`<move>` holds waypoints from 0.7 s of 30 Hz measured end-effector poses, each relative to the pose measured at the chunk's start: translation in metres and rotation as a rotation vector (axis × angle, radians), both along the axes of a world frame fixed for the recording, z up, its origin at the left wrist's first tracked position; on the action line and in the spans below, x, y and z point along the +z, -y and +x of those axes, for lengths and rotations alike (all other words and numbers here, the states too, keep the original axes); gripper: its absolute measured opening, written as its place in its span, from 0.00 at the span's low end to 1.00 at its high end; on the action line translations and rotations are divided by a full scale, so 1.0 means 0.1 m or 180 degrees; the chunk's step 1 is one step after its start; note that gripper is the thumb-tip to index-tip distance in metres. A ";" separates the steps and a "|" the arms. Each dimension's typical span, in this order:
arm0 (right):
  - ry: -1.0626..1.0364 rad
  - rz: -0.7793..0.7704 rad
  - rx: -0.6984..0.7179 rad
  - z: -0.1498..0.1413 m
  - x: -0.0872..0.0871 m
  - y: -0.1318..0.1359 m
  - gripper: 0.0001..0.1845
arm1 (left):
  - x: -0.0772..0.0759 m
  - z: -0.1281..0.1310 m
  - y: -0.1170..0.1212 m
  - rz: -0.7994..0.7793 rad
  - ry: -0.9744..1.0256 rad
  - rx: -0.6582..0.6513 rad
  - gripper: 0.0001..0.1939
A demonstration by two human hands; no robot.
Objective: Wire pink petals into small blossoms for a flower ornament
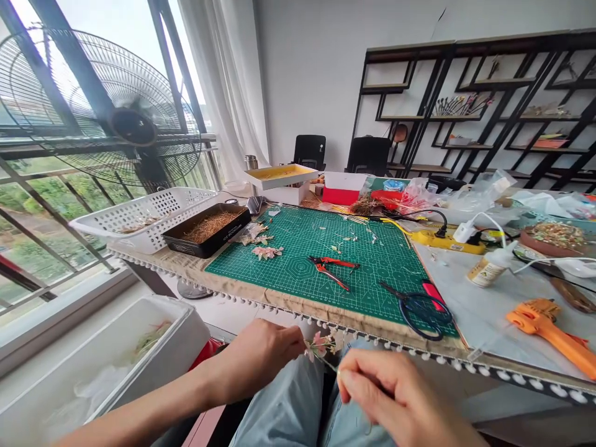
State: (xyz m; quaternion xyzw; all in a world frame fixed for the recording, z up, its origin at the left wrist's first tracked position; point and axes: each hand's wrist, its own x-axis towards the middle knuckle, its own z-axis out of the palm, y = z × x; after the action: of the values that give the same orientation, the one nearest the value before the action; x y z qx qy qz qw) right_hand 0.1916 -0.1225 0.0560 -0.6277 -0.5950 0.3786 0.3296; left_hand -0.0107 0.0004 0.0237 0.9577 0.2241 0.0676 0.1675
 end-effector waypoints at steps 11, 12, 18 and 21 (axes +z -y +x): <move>-0.0355 -0.0649 0.0041 0.38 0.13 -0.98 0.14 | 0.00 -0.01 0.02 0.1524 -0.0158 -0.0431 0.13; -0.0368 -0.0715 0.0041 0.41 0.06 -1.01 0.13 | -0.02 -0.03 -0.01 0.1408 -0.0061 -0.0357 0.13; -0.0725 -0.1303 0.0561 0.14 -0.34 -0.97 0.09 | -0.02 -0.07 0.00 -0.0324 0.0874 -0.0288 0.21; -0.0976 -0.1307 0.0871 -0.16 -0.47 -0.76 0.10 | 0.04 -0.01 0.05 -0.2713 0.1309 -0.0077 0.22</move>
State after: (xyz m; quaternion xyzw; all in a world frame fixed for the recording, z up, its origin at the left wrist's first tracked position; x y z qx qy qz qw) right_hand 0.1759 -0.0462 0.0090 -0.5305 -0.5283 0.6226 0.2277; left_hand -0.0113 -0.0048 0.0276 0.7729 0.1828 0.1559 0.5873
